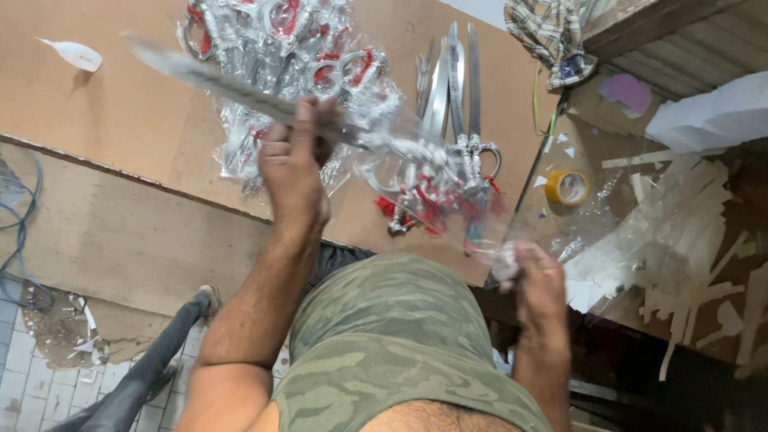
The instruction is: The person wraps decorative silver swords with red tassels in clear plastic film at a workbench. They take each sword, wind plastic wrap around the blade and hilt, and set the wrapped sword back on the table with the others.
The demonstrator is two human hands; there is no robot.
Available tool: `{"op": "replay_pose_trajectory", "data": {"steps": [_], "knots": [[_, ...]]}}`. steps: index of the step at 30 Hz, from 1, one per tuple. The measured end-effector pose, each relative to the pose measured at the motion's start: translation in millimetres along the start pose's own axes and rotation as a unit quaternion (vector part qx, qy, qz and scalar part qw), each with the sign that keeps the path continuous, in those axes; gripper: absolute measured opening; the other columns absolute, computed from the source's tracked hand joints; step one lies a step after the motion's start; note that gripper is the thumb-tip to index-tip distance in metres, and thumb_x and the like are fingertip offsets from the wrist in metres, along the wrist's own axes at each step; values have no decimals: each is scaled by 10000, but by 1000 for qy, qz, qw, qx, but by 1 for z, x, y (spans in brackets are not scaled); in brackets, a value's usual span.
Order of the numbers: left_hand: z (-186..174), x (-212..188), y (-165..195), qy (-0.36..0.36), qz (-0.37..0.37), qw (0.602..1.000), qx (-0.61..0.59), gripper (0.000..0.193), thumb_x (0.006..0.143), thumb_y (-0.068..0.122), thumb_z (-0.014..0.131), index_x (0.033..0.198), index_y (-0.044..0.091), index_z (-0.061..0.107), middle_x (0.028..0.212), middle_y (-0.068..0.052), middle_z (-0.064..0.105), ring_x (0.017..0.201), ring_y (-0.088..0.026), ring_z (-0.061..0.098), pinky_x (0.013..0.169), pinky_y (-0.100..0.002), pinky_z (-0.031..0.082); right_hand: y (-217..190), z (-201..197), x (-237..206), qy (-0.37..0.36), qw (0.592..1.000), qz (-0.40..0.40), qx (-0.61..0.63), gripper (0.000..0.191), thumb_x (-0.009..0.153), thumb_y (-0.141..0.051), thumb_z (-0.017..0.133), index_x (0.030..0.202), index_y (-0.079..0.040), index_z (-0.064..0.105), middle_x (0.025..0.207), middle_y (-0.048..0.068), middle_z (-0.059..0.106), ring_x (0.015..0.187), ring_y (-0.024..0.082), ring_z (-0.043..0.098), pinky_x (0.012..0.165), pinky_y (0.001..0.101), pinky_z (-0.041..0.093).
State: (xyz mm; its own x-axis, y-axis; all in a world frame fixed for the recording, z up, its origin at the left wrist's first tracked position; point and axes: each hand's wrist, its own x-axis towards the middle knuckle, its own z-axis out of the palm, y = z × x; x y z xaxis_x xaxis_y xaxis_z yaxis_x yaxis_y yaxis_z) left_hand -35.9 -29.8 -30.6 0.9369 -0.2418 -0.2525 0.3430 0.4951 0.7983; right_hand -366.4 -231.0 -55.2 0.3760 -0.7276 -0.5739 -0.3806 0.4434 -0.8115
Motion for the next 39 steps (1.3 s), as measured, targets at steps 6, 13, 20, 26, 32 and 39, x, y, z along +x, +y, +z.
{"op": "replay_pose_trajectory", "data": {"steps": [6, 13, 20, 26, 32, 39], "knots": [[13, -17, 24, 65, 17, 998, 1, 349, 1050, 274, 636, 1248, -13, 608, 1215, -172, 738, 968, -246, 765, 712, -345, 676, -27, -197, 30, 368, 911, -59, 176, 226, 1042, -288, 660, 1086, -66, 673, 681, -45, 571, 607, 87, 607, 594, 303, 593], [64, -71, -9, 61, -11, 998, 31, 378, 1045, 282, 620, 1271, -20, 608, 1185, -180, 748, 927, -242, 788, 648, -300, 656, -36, -278, 75, 464, 879, -57, 92, 424, 1019, -342, 444, 1370, -117, 369, 1062, 124, 659, 837, 209, 753, 711, 365, 639], [93, -100, -28, 51, 7, 998, 27, 384, 1061, 242, 626, 1314, -46, 601, 1165, -207, 744, 909, -237, 780, 636, -310, 652, -36, -224, 86, 495, 775, -264, -291, 895, 999, -553, 619, 1603, -15, 234, 1425, 253, 493, 1260, 342, 583, 1060, 519, 464], [124, -126, -53, 35, -29, 999, 26, 368, 1062, 229, 598, 1318, -36, 599, 1161, -207, 746, 881, -227, 773, 638, -312, 657, -36, -72, 29, -153, 881, -437, -103, 1316, 769, -596, 870, 1671, -26, 100, 1713, 193, 287, 1609, 296, 321, 1373, 444, 249], [137, -139, -60, 25, -36, 999, 33, 359, 1065, 215, 581, 1326, -30, 579, 1132, -191, 737, 913, -220, 784, 643, -317, 659, -59, -21, 1, -278, 916, -288, 34, 931, 835, -209, 926, 1513, 33, 336, 1424, 158, 561, 1301, 222, 572, 1058, 349, 539], [106, -135, -56, 53, -60, 996, 41, 356, 1054, 210, 594, 1317, -29, 616, 1064, -148, 741, 817, -189, 742, 621, -313, 653, -44, -27, 9, -266, 917, -295, 31, 188, 1028, -135, 708, 1098, 38, 691, 1040, 101, 703, 911, 159, 724, 777, 263, 574]]}}
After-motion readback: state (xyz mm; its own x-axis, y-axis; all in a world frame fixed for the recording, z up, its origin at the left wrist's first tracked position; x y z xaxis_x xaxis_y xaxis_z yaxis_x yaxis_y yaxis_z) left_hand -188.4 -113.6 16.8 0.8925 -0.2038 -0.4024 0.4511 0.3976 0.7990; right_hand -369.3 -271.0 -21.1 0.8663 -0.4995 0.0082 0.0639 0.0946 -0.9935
